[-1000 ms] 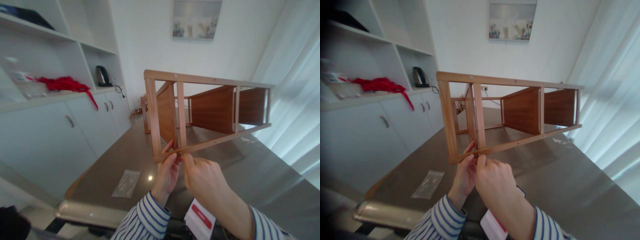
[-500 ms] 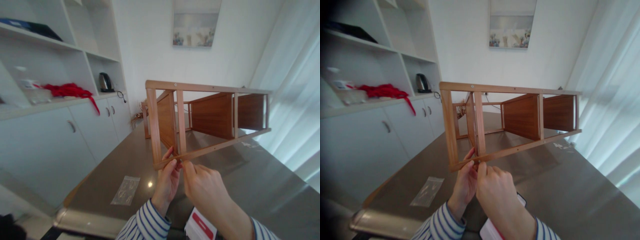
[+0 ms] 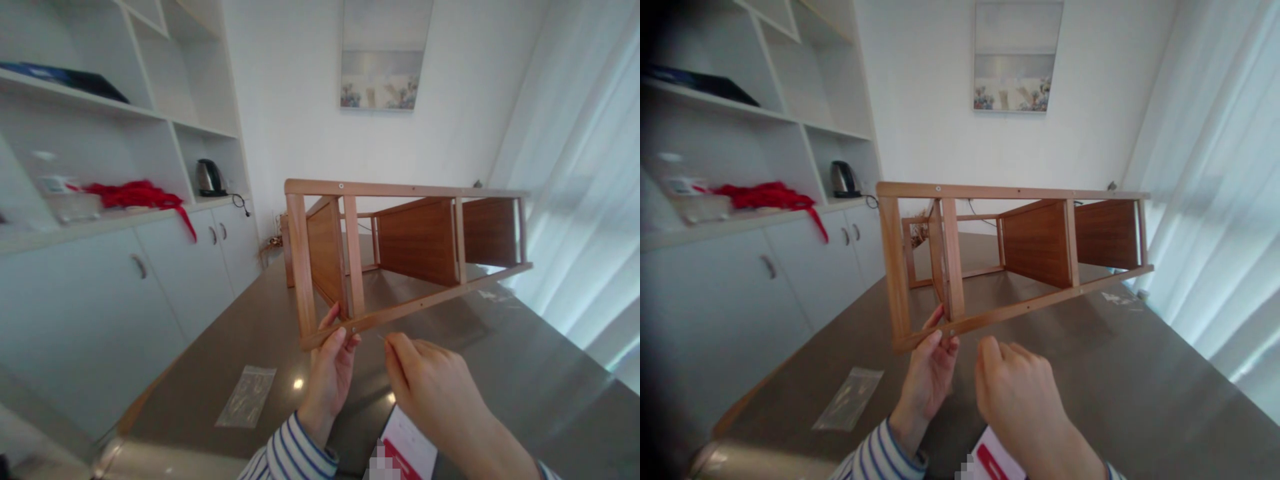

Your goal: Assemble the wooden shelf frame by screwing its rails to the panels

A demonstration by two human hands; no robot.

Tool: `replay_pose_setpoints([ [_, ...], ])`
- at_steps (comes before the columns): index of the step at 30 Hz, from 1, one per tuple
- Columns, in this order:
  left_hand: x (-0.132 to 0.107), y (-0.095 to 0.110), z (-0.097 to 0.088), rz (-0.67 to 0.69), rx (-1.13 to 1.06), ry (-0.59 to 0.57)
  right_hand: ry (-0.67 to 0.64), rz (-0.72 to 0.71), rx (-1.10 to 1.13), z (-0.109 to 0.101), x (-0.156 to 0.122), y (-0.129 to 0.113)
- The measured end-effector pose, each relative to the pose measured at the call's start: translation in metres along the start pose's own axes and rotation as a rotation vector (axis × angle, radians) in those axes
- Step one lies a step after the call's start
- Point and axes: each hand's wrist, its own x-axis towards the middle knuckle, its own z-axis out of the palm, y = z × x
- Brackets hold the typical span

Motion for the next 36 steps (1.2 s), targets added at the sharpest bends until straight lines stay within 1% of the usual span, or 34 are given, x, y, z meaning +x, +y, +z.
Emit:
replay_pose_setpoints([
  [9, 0.002, 0.001, 0.002, 0.012, -0.014, 0.027, -0.090, 0.116, -0.028, 0.018, -0.023, 0.038],
  [12, 0.003, 0.001, 0.002, 0.014, -0.015, 0.045, -0.120, 0.153, -0.031, 0.020, -0.028, 0.050],
  [19, 0.006, 0.001, 0.002, 0.021, -0.012, 0.092, -0.138, 0.221, -0.028, 0.025, -0.039, 0.074],
  [22, 0.007, -0.001, 0.002, 0.044, 0.010, 0.116, -0.174, 0.258, 0.007, 0.029, -0.043, 0.085],
  [29, 0.009, -0.006, 0.001, 0.145, 0.130, 0.151, -0.251, 0.414, 0.090, 0.039, -0.052, 0.116],
  [33, 0.010, -0.008, 0.002, 0.176, 0.158, 0.183, -0.261, 0.476, 0.149, 0.046, -0.058, 0.130],
  [36, 0.011, -0.008, 0.003, 0.198, 0.168, 0.204, -0.249, 0.515, 0.244, 0.052, -0.061, 0.138],
])
